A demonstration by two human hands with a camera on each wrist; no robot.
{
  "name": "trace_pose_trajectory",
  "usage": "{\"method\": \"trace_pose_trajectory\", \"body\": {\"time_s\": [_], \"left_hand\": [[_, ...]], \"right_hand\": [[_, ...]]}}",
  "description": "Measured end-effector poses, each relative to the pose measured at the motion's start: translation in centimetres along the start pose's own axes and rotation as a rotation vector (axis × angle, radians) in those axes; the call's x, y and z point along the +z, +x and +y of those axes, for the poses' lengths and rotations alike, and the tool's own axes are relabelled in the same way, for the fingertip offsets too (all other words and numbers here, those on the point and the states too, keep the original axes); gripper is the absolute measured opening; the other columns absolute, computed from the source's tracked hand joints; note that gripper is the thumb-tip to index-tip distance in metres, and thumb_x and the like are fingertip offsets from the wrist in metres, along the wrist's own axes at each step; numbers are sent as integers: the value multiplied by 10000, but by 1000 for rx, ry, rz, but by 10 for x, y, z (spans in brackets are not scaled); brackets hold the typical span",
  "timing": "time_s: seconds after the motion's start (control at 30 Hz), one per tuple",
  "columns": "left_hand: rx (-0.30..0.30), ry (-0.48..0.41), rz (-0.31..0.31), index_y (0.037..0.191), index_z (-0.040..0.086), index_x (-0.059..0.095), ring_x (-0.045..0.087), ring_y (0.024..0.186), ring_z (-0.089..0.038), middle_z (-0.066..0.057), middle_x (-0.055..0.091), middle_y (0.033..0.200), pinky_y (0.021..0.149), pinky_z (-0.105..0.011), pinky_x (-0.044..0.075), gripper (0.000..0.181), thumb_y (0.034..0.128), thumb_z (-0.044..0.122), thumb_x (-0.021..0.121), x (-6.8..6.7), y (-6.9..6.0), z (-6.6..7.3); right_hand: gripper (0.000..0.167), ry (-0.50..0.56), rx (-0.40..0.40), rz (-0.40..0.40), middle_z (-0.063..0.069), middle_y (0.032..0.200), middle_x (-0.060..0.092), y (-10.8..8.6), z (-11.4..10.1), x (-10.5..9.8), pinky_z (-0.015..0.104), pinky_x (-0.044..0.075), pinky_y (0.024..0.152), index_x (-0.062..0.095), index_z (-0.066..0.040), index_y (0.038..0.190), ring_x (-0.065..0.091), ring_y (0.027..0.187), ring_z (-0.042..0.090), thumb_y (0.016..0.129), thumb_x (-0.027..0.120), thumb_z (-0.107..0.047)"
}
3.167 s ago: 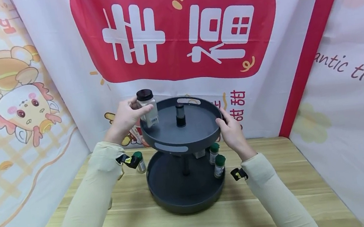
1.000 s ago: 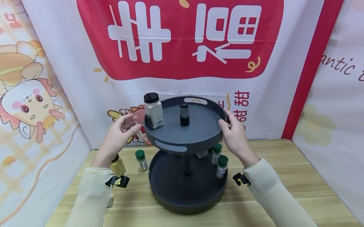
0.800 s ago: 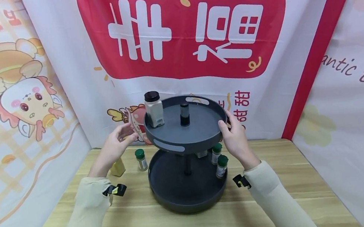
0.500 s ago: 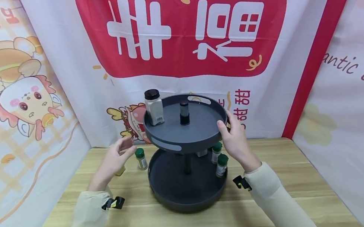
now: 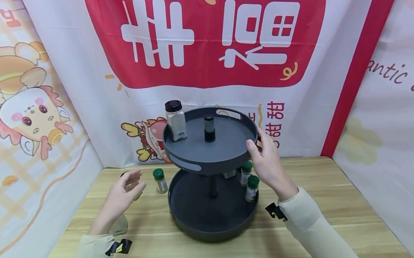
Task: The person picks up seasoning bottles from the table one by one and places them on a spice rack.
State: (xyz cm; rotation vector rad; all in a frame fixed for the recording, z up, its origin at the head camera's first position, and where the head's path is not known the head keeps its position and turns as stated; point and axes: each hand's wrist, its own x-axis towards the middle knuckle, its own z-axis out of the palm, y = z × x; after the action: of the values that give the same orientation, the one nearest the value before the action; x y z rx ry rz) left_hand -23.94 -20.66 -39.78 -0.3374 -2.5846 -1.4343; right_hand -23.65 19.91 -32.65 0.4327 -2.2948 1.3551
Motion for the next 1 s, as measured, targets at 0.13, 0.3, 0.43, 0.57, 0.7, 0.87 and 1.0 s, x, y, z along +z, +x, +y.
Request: {"method": "trace_pose_trajectory", "body": {"time_s": [0.13,0.3,0.43,0.57,0.7,0.87,1.0], "left_hand": [[-37,4,19,1355,36,446,468,1214,-360,-190,475,1359,1009,-484,382,619,902,420,617,-6,-5,-5],[-37,3,45,1347,-13,448,472,1205,-394,-240,484,1337,1016,-489,376,598,901,331,649,-16,-10,-13],[-65,69,47,1351,-25,439,418,1249,-399,-257,462,1353,1047,-530,309,618,904,351,639,-25,-15,-21],[-99,163,33,1362,-4,436,386,1262,-427,-269,432,1373,1017,-584,310,670,895,442,617,-31,-19,-32],[-89,205,34,1355,-27,440,397,1241,-452,-294,429,1363,979,-584,356,675,891,424,632,-34,-23,-46],[-93,208,21,1372,-48,404,352,1266,-464,-296,401,1385,1014,-601,289,729,870,410,665,-39,-29,-66],[-109,173,-21,1385,-44,378,337,1275,-470,-300,385,1395,1030,-599,268,770,845,405,695,-43,-34,-80]], "right_hand": [[522,18,-6,19,234,1373,395,2,5,-1,454,420,917,291,-5,1456,455,1158,321,1025,382,-286],[570,28,36,4,262,1411,357,10,12,-4,528,349,1018,261,37,1452,403,1253,363,1029,356,-333],[592,42,79,-12,263,1411,366,15,17,-6,508,368,999,245,25,1462,421,1235,359,1028,329,-368],[587,39,108,-20,245,1386,401,17,20,-8,415,451,853,244,-2,1470,477,1125,335,1029,314,-383],[629,40,112,-23,235,1411,374,21,22,-10,433,434,903,244,-5,1472,460,1143,351,1017,311,-433],[643,83,113,-40,212,1491,276,31,24,-12,528,311,1049,221,-2,1481,384,1278,403,1016,324,-434],[642,113,120,-52,200,1504,260,36,25,-15,521,293,1063,208,-13,1488,358,1303,397,1015,329,-430]]}}
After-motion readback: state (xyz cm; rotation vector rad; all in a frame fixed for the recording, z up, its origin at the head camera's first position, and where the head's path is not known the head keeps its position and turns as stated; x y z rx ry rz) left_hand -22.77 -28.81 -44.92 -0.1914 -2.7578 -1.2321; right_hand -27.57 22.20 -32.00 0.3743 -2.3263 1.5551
